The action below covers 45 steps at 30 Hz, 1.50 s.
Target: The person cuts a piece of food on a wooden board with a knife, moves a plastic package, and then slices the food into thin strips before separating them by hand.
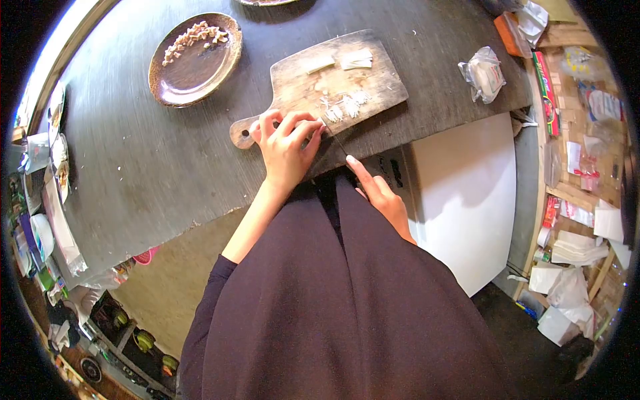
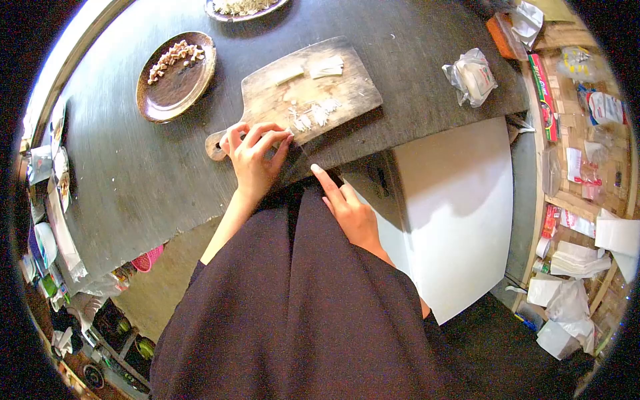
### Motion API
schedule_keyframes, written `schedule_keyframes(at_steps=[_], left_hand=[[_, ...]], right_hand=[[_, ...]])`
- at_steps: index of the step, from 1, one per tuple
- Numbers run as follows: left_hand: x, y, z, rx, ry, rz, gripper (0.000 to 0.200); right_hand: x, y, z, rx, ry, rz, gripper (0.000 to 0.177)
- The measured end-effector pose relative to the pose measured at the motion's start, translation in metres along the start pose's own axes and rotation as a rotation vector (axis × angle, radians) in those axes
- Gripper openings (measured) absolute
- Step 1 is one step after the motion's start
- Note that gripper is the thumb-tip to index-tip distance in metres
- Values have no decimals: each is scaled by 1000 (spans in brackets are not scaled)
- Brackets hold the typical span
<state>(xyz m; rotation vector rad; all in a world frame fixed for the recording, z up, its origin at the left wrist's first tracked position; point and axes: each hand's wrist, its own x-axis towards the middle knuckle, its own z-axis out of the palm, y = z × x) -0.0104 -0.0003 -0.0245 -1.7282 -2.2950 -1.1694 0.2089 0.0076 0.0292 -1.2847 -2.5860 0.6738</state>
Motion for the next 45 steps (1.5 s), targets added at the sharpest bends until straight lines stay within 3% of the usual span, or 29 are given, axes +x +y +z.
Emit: schedule_keyframes(at_steps=[18,25,45], left_hand=[[-2,4,-9,110,-16,69,17],[-4,2,-14,84,-81,88,21],[-5,-1,-11,49,-50,79,22]], right_hand=[[8,6,10,-42,-8,-34,72],[6,5,-9,-8,-45,41,67],[16,9,4,33,-54,-32,66]])
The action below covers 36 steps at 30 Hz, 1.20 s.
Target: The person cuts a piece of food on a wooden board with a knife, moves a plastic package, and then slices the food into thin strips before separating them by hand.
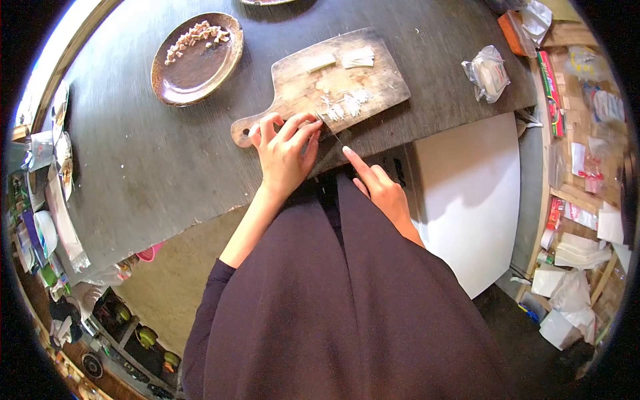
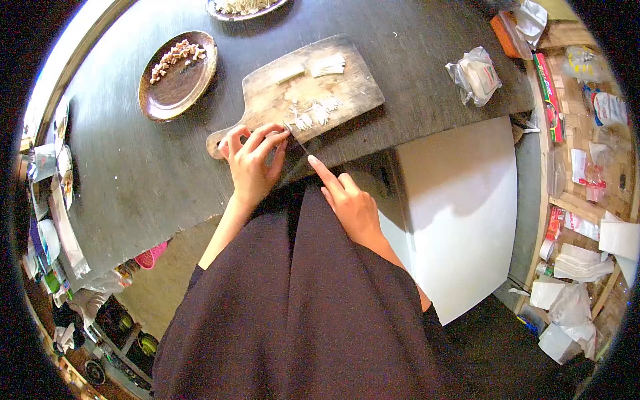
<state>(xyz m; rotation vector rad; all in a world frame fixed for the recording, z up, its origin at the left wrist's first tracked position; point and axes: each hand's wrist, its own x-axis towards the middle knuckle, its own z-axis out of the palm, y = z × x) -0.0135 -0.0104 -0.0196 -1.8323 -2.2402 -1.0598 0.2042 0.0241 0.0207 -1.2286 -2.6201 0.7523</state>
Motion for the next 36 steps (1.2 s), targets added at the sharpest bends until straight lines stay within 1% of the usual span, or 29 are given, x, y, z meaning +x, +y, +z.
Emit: schedule_keyframes(at_steps=[5,10,13,17,21,23,25,26,28,32,36], left_hand=[[1,2,0,-4,-1,-11,20],[0,3,0,-5,2,-12,20],[-1,3,1,-2,3,-18,20],[-1,8,-3,-4,-33,-55,21],[2,11,-2,-1,-33,-26,22],[6,14,-2,-42,-10,-59,22],[5,5,-1,-42,78,-82,24],[3,1,-3,-3,89,-101,21],[5,-3,-9,35,102,-136,18],[7,-7,-11,62,119,-188,16],[16,4,-6,88,100,-174,15]], right_hand=[[-3,0,-5,-21,-19,2,66],[-9,3,-12,33,-44,13,67],[-13,4,-18,104,-43,14,67],[-12,6,-23,92,-39,52,67],[-8,7,-27,122,-13,29,66],[-5,9,-27,133,0,12,66],[-1,13,-25,104,-76,-7,66],[1,14,-25,108,-70,-8,66],[4,14,-26,83,-145,-15,65],[13,26,-33,78,-125,-22,66],[22,46,-49,68,-97,4,64]])
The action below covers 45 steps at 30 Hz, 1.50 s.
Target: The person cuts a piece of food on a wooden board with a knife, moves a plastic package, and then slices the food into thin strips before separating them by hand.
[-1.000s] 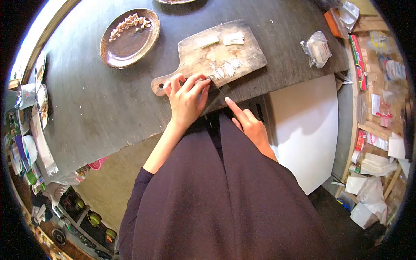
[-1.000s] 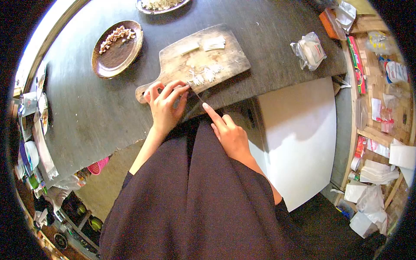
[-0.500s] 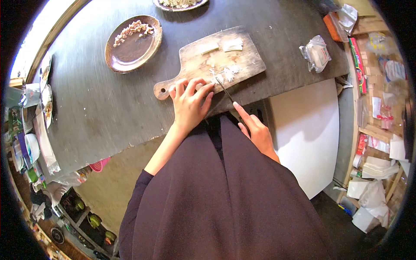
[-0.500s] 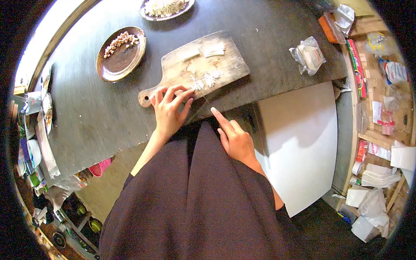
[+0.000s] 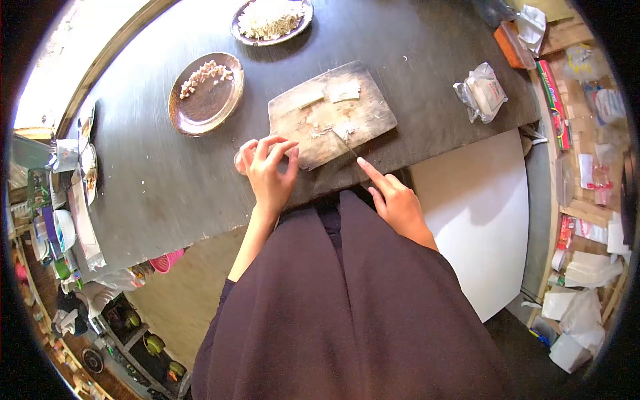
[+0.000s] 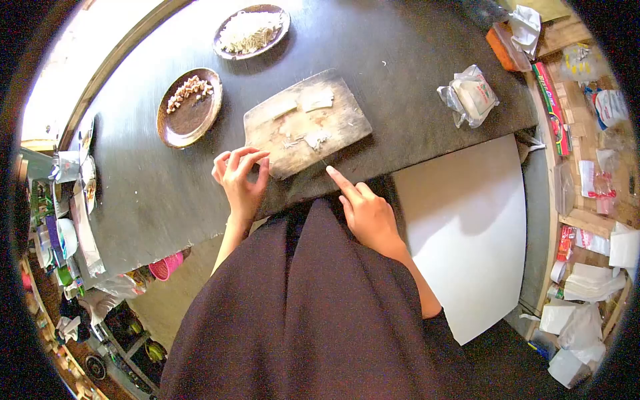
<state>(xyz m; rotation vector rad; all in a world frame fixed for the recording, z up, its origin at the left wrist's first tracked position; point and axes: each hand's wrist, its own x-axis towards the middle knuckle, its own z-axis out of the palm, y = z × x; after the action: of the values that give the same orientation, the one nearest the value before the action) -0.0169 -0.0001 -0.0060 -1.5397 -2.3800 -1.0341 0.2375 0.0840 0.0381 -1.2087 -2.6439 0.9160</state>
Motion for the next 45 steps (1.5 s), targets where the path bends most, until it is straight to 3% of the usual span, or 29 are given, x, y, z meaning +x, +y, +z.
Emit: schedule_keyframes(at_steps=[9,11,14,22,31,34,36,38,39,41,43,44,45], left_hand=[[32,29,32,-6,-80,64,23],[45,35,41,-1,-90,87,26],[65,45,53,63,-119,121,35],[106,62,69,285,-269,98,30],[122,67,70,266,-349,28,16],[126,65,71,251,-306,50,12],[128,68,70,236,-280,67,11],[130,76,64,-37,-304,-9,10],[130,82,61,-34,-312,-6,10],[126,99,52,-341,-337,-181,10],[125,106,44,-438,-361,-177,9],[123,105,43,-522,-373,-171,9],[121,104,43,-606,-386,-167,9]], right_hand=[[21,36,-38,197,61,-48,66],[31,43,-41,217,208,-62,69],[45,56,-44,111,259,-44,71],[89,74,-43,-73,395,13,73],[112,86,-49,-120,398,-49,65],[119,80,-58,-36,491,-76,58],[127,78,-63,40,545,-211,50],[133,74,-67,153,523,-266,46],[136,71,-68,262,500,-327,42],[140,65,-72,308,485,-338,34],[142,60,-78,730,226,-156,26],[143,63,-73,736,229,-150,26],[145,67,-66,939,141,-176,24]])
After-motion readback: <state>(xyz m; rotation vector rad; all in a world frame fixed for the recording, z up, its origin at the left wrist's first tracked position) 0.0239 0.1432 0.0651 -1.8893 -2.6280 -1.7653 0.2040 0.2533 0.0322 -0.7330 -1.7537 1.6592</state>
